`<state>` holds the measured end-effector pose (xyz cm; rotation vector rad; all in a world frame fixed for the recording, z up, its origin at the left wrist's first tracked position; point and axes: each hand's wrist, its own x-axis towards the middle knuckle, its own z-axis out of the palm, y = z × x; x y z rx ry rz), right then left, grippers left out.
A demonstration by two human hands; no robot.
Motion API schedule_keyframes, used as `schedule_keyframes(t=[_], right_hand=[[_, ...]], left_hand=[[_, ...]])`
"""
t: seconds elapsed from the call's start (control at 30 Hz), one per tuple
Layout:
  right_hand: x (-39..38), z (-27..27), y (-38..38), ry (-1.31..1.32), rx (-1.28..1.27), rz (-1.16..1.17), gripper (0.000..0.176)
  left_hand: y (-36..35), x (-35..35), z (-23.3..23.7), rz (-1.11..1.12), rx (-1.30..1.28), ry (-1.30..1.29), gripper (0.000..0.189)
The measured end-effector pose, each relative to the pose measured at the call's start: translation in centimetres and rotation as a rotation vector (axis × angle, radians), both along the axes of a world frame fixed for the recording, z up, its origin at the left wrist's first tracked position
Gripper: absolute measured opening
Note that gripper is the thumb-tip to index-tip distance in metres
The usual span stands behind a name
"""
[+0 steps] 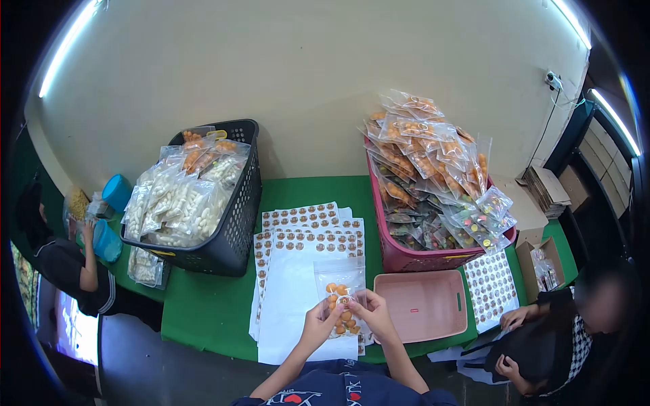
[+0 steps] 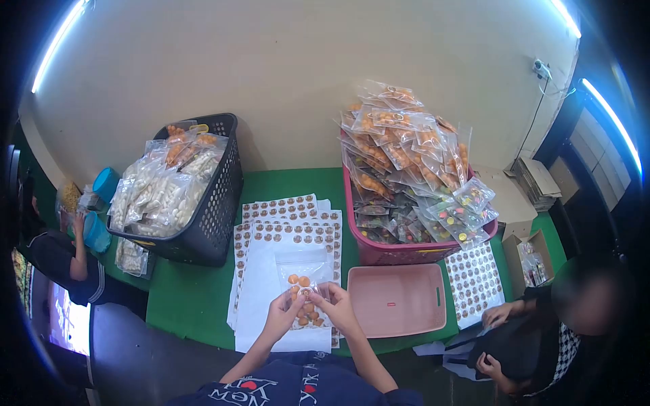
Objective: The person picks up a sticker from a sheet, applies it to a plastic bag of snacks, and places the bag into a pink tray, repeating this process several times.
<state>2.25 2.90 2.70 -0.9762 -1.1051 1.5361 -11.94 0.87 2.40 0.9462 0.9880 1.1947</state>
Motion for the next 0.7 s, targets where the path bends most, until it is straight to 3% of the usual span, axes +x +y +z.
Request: schedule_keyframes(t=[0.17,0.4,0.5,0.7], right_hand=[[-2.1,0.2,0.6,0.014,0.0,-0.071,0.015],[-7.8,0.4,0.1,-0.004,0.006,0.044,0.02],[-9.1,0.8,-0.1,-0.036,0.003,0.097,0.023],[-11.0,0.5,-0.8,-0.067,0.006,0.045,0.023]], left_hand=[[0.5,-2.5,-0.6,-0.065,0.045,0.037,0.025],[-0.2,-8.4,-0.5,-0.021,-0.056,0.214,0.026],[-0.4,-9.7,0.1,0.012,0.004,0.028,0.024],[0.0,-12.7,-1.4,-0.106,-0.049,0.095,0.025]])
